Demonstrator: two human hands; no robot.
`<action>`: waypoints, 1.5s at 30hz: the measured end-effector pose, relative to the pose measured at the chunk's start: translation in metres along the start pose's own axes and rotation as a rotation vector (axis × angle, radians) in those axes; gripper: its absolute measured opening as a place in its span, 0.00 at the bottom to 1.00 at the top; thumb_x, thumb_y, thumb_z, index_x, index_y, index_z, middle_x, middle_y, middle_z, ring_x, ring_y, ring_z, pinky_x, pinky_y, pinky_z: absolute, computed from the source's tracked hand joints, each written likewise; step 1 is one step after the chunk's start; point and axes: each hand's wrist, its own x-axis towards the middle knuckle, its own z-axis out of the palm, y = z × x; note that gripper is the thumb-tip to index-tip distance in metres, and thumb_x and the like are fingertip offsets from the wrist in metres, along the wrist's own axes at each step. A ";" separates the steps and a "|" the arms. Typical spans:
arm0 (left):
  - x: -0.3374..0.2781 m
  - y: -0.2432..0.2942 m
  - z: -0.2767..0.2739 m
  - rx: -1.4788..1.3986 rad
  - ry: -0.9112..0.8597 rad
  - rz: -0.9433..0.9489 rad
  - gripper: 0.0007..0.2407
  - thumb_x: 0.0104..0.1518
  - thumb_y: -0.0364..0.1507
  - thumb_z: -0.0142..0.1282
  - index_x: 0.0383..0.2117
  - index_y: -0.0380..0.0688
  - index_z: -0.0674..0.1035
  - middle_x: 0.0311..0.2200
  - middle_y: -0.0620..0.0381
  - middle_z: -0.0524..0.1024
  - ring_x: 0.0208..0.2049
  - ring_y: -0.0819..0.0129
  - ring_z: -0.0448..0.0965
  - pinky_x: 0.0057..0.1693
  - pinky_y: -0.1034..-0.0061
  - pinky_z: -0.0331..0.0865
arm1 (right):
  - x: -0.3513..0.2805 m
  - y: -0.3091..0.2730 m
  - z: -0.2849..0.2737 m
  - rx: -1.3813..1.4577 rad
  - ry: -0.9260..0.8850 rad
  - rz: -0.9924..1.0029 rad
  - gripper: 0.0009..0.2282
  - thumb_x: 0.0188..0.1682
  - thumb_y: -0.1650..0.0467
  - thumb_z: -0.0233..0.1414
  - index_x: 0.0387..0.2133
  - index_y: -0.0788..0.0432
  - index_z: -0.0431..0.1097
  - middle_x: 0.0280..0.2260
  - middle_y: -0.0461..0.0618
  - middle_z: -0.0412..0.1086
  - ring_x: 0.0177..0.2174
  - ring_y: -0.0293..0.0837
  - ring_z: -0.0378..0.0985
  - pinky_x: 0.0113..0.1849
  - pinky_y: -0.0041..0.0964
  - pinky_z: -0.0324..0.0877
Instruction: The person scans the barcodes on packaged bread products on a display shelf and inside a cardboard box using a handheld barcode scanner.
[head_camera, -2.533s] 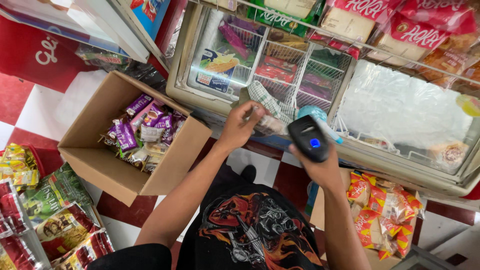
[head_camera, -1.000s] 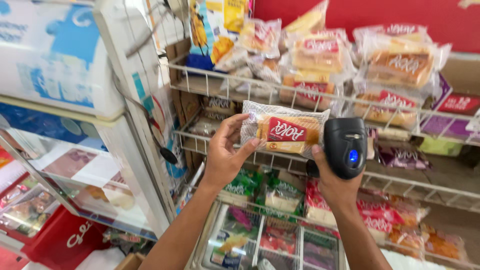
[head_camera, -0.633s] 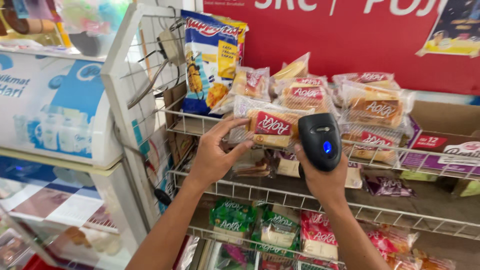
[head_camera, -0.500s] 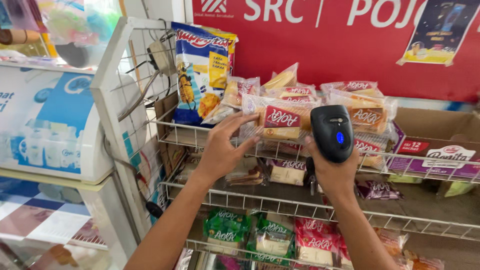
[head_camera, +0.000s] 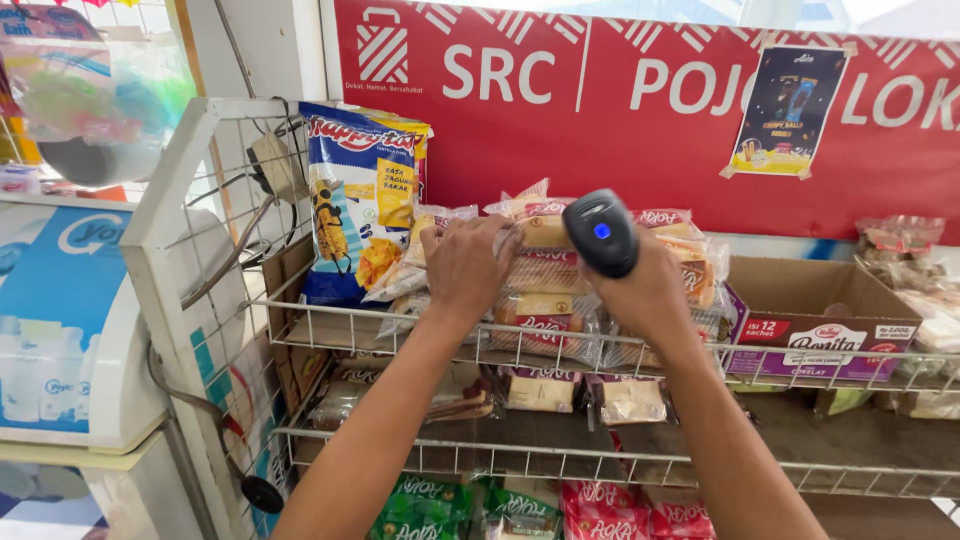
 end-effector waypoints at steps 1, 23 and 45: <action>0.002 -0.001 0.002 0.000 0.003 0.004 0.09 0.57 0.39 0.59 0.37 0.52 0.85 0.34 0.58 0.84 0.40 0.60 0.80 0.49 0.58 0.58 | 0.003 0.000 0.003 0.000 0.004 -0.002 0.16 0.40 0.66 0.65 0.40 0.61 0.76 0.34 0.56 0.78 0.38 0.53 0.83 0.42 0.46 0.73; -0.017 -0.009 0.006 0.042 0.058 0.286 0.13 0.63 0.34 0.52 0.46 0.39 0.81 0.47 0.52 0.81 0.52 0.58 0.76 0.65 0.57 0.59 | -0.009 -0.002 0.036 -0.266 0.001 -0.155 0.30 0.34 0.69 0.64 0.52 0.66 0.67 0.56 0.62 0.65 0.55 0.63 0.65 0.54 0.53 0.60; -0.411 0.048 -0.144 -0.134 -0.045 -0.331 0.03 0.58 0.25 0.58 0.35 0.40 0.80 0.45 0.52 0.80 0.49 0.53 0.78 0.58 0.61 0.69 | -0.373 -0.015 0.104 0.642 -0.706 0.568 0.11 0.45 0.69 0.67 0.26 0.67 0.75 0.22 0.49 0.72 0.22 0.37 0.72 0.27 0.34 0.68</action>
